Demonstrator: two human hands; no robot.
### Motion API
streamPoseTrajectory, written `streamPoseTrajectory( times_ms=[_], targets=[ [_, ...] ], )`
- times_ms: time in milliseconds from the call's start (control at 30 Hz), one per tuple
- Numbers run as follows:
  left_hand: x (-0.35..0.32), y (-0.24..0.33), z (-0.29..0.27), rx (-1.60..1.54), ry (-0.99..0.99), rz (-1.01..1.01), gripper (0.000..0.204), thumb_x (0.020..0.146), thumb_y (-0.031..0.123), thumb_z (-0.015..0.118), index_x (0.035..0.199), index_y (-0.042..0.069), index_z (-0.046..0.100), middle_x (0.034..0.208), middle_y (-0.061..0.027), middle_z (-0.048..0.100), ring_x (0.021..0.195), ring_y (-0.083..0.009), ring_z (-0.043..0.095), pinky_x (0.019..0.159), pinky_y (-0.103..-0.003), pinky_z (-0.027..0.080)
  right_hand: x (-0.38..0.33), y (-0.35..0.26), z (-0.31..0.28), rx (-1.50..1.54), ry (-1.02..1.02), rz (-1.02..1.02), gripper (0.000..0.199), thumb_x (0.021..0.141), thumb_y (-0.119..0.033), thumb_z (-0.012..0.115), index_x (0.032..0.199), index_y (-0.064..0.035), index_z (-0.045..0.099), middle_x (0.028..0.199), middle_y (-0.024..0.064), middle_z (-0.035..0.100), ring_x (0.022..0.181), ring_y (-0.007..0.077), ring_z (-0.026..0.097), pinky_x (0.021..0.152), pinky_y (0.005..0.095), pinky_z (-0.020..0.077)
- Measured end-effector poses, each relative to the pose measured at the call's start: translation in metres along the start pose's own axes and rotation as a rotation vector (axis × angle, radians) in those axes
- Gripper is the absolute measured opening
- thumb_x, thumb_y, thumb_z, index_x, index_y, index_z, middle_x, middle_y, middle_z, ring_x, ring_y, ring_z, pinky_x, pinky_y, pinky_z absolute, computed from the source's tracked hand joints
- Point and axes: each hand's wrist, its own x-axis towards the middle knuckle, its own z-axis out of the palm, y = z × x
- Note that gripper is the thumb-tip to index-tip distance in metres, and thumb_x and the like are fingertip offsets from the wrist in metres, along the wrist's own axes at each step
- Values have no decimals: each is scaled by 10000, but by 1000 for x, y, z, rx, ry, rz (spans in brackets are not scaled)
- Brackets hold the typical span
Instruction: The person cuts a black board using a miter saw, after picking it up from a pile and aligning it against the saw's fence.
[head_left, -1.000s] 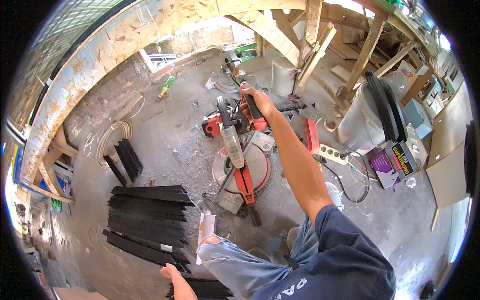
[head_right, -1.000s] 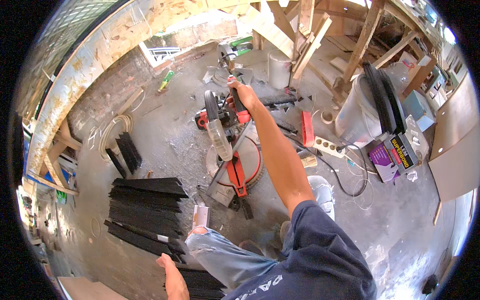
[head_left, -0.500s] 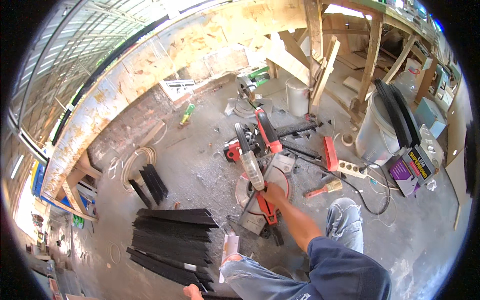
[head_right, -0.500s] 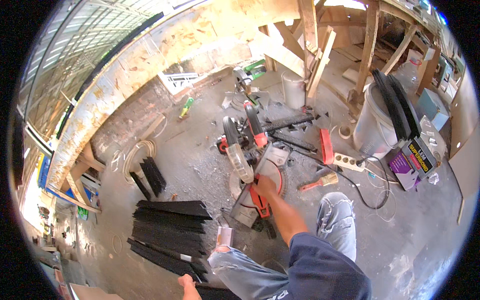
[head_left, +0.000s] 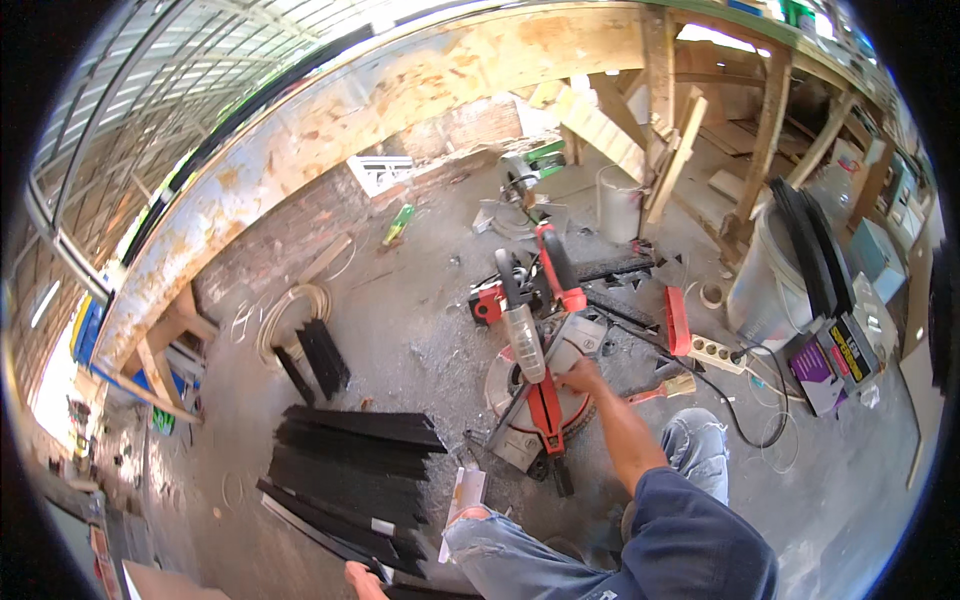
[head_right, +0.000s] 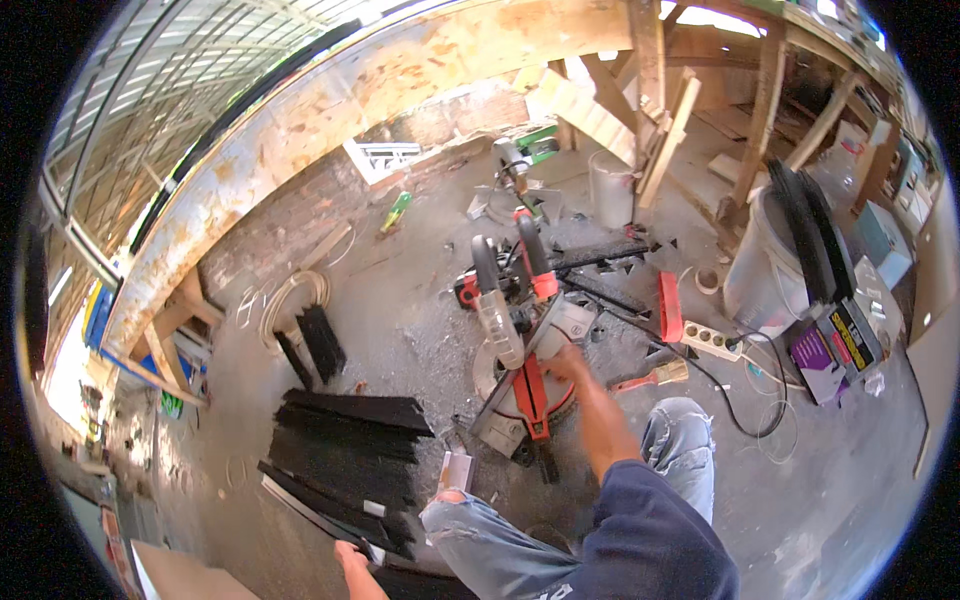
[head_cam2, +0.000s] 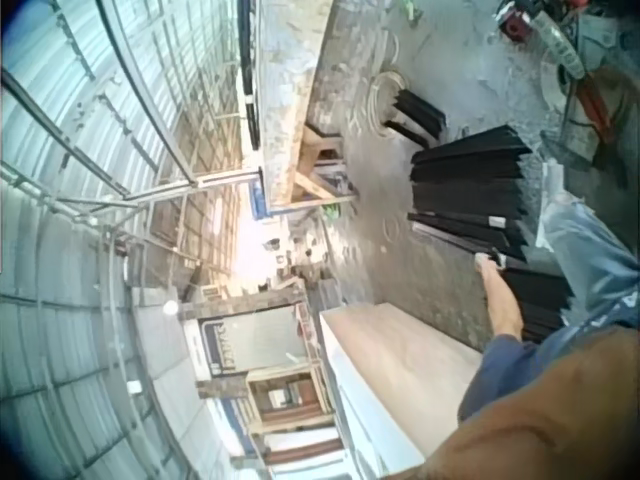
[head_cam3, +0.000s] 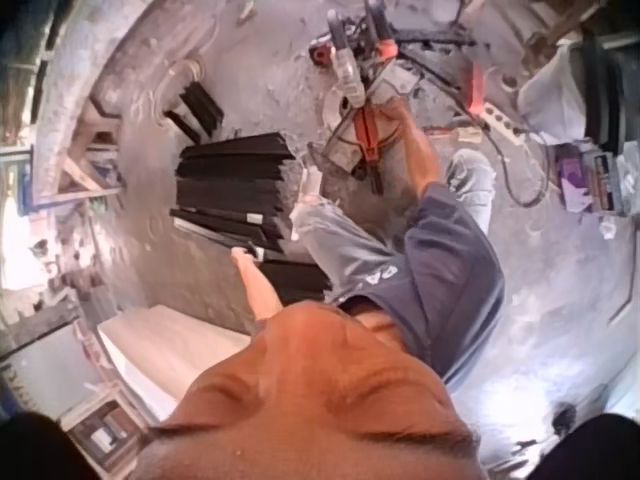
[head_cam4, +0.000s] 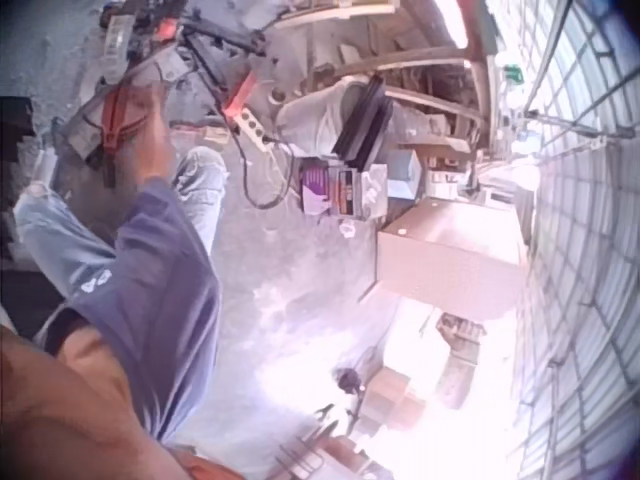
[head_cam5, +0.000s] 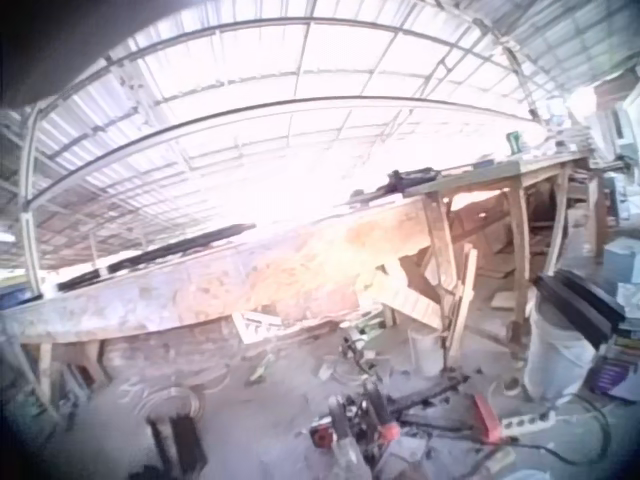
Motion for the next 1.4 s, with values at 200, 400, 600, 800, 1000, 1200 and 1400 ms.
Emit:
streamPoseTrajectory(
  times_ms=[200,400,600,800,1000,1200,1400],
  targets=[
    [-101,41,26,-163,69,119,342,713,233,607,794,-99,605,837,-175,638,676,-288,602,565,-435,484,61,5,-98,152,209,-208,210,768,-190,712,735,17,703,638,91,662,483,156,631,408,310,502],
    [-120,50,-1,-82,200,356,488,745,372,674,777,-115,657,738,-155,666,603,-269,619,550,-445,496,45,-40,-124,593,693,-447,291,862,-221,652,1030,16,655,857,117,674,660,195,658,552,309,522],
    [-148,39,-22,-256,143,786,383,806,300,741,800,-62,619,679,-78,600,533,-165,537,483,-354,429,-34,-84,-120,898,941,-557,253,888,-185,578,993,20,682,785,78,661,654,149,598,582,266,487],
    [-206,49,-15,-401,-140,931,282,807,238,756,804,7,594,671,-15,576,445,-93,483,393,-271,379,-175,-220,-53,899,470,-879,214,918,-135,553,1023,30,639,835,61,635,698,110,570,601,242,468],
    [-209,36,-7,-330,-284,1272,278,797,215,778,808,22,578,702,5,555,630,-131,479,565,-309,402,-246,-305,-2,329,-154,-1256,378,871,-242,703,1176,-45,597,1103,111,648,881,204,632,777,339,510],
    [-208,17,15,-84,-572,1390,342,809,278,792,882,42,555,751,-8,544,662,-133,488,599,-286,419,-271,-330,38,415,-429,-1189,451,920,-376,662,1146,0,556,890,122,637,778,165,597,661,317,508],
    [-225,18,25,19,-711,1208,385,777,283,822,904,30,561,760,-19,528,681,-130,494,649,-279,430,-270,-283,26,510,-338,-1083,272,968,-256,609,1068,-5,584,856,89,580,750,78,530,587,275,446]
  ],
)
